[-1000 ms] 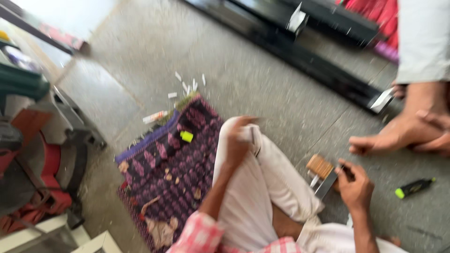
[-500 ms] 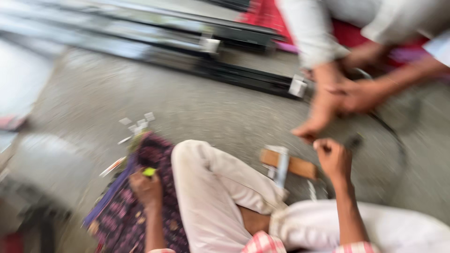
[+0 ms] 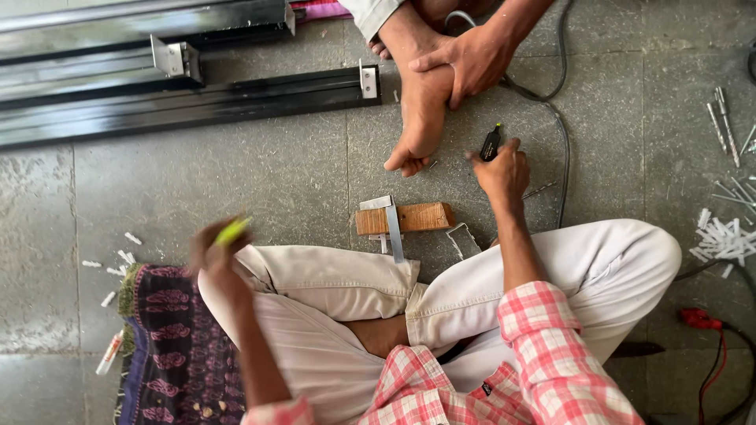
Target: The person sits on the floor and assembles small white plastic clips onto a wooden jig, then uses a metal file to smooth the clips. They later use a power drill to work on the jig and clips. Long black metal frame sections are visible nearby.
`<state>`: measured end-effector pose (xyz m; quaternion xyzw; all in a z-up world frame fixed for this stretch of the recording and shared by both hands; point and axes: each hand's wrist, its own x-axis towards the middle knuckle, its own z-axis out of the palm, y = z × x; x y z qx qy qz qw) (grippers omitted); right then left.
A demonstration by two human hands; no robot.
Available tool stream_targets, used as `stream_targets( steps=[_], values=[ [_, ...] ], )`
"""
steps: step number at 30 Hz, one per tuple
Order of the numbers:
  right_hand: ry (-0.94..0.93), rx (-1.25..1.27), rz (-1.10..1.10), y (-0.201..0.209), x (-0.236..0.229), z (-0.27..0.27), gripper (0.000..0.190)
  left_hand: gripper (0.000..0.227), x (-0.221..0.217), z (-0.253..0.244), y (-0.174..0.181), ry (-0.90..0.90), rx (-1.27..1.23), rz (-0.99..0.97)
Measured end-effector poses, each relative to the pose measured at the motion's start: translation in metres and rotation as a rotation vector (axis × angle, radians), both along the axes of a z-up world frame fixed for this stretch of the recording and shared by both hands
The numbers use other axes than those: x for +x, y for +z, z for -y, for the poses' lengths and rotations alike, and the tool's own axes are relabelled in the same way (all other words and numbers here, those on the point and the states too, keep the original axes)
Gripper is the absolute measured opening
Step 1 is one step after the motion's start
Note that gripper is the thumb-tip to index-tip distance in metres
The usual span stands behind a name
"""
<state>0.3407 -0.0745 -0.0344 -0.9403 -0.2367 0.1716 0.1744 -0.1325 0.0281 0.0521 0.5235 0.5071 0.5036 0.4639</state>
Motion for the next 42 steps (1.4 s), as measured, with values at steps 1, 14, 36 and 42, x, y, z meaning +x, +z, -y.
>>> stream_targets(
  steps=[1, 14, 36, 42],
  values=[
    [0.007, 0.038, 0.023, -0.003, -0.001, -0.001, 0.056, 0.032, 0.034, -0.014, -0.012, -0.116, -0.118, 0.208],
    [0.415, 0.477, -0.9, 0.044, -0.099, 0.026, 0.027, 0.03, 0.153, 0.004, -0.085, -0.448, -0.499, 0.617],
    [0.734, 0.495, -0.244, 0.08, -0.131, 0.002, 0.03, 0.026, 0.162, -0.003, -0.058, -0.527, -0.319, 0.245],
    [0.729, 0.532, -0.426, 0.068, -0.125, 0.006, 0.03, 0.033, 0.162, 0.0, -0.055, -0.456, -0.434, 0.109]
  ],
)
